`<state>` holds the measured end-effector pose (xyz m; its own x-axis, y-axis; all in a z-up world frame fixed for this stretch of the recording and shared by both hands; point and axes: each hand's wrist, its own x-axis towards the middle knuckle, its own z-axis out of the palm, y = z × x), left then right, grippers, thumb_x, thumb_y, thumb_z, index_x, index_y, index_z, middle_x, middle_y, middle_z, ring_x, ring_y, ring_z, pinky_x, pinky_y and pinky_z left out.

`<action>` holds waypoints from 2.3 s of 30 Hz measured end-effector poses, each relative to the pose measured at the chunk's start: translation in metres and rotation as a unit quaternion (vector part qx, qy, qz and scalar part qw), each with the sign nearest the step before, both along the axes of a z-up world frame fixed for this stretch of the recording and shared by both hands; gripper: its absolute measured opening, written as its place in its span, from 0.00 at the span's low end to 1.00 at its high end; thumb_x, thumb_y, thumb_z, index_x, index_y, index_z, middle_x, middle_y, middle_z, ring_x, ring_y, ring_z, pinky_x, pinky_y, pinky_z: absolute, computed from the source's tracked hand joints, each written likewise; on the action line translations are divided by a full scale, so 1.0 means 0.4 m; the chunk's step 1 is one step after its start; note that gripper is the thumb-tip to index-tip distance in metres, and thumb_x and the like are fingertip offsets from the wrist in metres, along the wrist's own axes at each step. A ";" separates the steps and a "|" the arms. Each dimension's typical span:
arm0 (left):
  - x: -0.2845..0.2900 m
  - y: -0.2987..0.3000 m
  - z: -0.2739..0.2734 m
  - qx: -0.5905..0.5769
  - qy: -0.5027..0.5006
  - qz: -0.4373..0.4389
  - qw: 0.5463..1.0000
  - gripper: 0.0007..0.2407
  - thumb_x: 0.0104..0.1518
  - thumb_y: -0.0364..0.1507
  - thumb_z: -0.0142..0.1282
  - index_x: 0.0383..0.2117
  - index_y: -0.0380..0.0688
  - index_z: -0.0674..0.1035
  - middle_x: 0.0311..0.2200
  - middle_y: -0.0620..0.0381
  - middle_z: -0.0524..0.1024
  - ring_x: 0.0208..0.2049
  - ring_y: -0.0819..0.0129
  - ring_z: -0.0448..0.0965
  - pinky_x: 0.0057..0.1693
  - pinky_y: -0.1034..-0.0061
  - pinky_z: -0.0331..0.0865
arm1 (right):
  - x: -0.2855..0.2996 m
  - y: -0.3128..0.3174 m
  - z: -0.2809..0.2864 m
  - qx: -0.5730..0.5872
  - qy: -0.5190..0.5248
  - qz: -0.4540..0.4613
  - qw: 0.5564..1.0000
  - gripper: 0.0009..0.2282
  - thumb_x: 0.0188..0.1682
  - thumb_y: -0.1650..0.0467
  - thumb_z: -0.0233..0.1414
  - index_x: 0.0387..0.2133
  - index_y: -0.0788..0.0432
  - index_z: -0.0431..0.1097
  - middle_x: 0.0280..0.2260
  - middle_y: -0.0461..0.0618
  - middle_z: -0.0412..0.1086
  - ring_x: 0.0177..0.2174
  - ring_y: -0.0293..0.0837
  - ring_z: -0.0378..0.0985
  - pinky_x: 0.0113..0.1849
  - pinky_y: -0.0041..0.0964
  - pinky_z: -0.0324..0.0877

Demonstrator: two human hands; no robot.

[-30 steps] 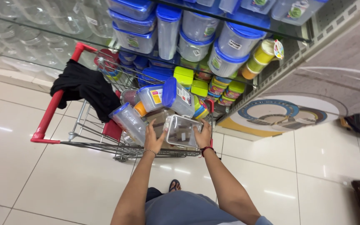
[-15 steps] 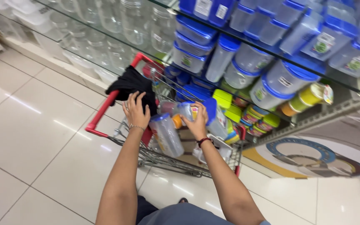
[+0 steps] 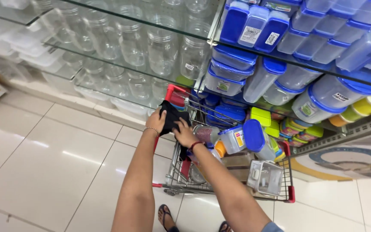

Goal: The recorder removes items from a retail shelf into a shopping cart and wipes the glass shelf and container lids with a black cloth.

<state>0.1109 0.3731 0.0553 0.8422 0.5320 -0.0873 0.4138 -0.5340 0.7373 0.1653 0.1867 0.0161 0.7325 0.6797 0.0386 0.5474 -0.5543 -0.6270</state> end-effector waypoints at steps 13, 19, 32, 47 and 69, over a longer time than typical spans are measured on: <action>-0.034 -0.072 -0.102 0.017 -0.036 -0.068 0.997 0.30 0.63 0.29 0.45 0.72 0.53 0.47 0.59 0.37 0.65 0.56 0.39 0.71 0.59 0.54 0.68 | -0.167 -0.039 0.231 -0.062 0.051 -0.131 0.988 0.20 0.49 0.61 0.48 0.54 0.52 0.64 0.58 0.49 0.64 0.52 0.60 0.70 0.52 0.51 0.66; -0.100 -0.190 -0.145 -0.019 -0.100 -0.072 0.992 0.33 0.62 0.28 0.46 0.72 0.49 0.43 0.63 0.34 0.59 0.56 0.35 0.71 0.59 0.55 0.69 | -0.245 -0.147 0.229 -0.026 0.044 -0.142 0.988 0.15 0.50 0.63 0.47 0.48 0.53 0.68 0.54 0.51 0.68 0.49 0.62 0.73 0.50 0.52 0.68; -0.450 -0.672 0.153 0.031 0.125 -0.096 0.987 0.39 0.58 0.33 0.50 0.71 0.47 0.37 0.73 0.41 0.35 0.67 0.40 0.55 0.67 0.48 0.53 | -0.508 -0.522 0.186 0.132 0.002 -0.270 0.954 0.10 0.49 0.69 0.45 0.37 0.58 0.73 0.44 0.56 0.73 0.45 0.60 0.75 0.46 0.47 0.68; -0.613 -1.205 0.093 0.317 0.101 -0.472 0.816 0.28 0.61 0.45 0.40 0.66 0.43 0.66 0.68 0.43 0.59 0.70 0.48 0.52 0.70 0.48 0.36 | -0.724 -1.071 0.220 0.012 0.049 -0.502 0.863 0.19 0.41 0.53 0.58 0.24 0.58 0.78 0.25 0.52 0.77 0.30 0.50 0.81 0.38 0.44 0.74; -0.709 -1.550 0.124 0.091 -0.050 -0.625 0.774 0.12 0.50 0.46 0.61 0.35 0.61 0.86 0.53 0.58 0.73 0.60 0.61 0.68 0.65 0.55 0.58 | -1.007 -1.534 0.227 -0.092 -0.187 -0.622 0.755 0.11 0.49 0.62 0.57 0.34 0.55 0.82 0.43 0.41 0.78 0.60 0.58 0.62 0.62 0.72 0.34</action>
<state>-0.1728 -0.2471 0.1051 0.7064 -0.7078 -0.0077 -0.5639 -0.5693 0.5982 -0.2376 -0.4271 0.1069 0.7698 -0.5054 0.3899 -0.3486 -0.8445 -0.4065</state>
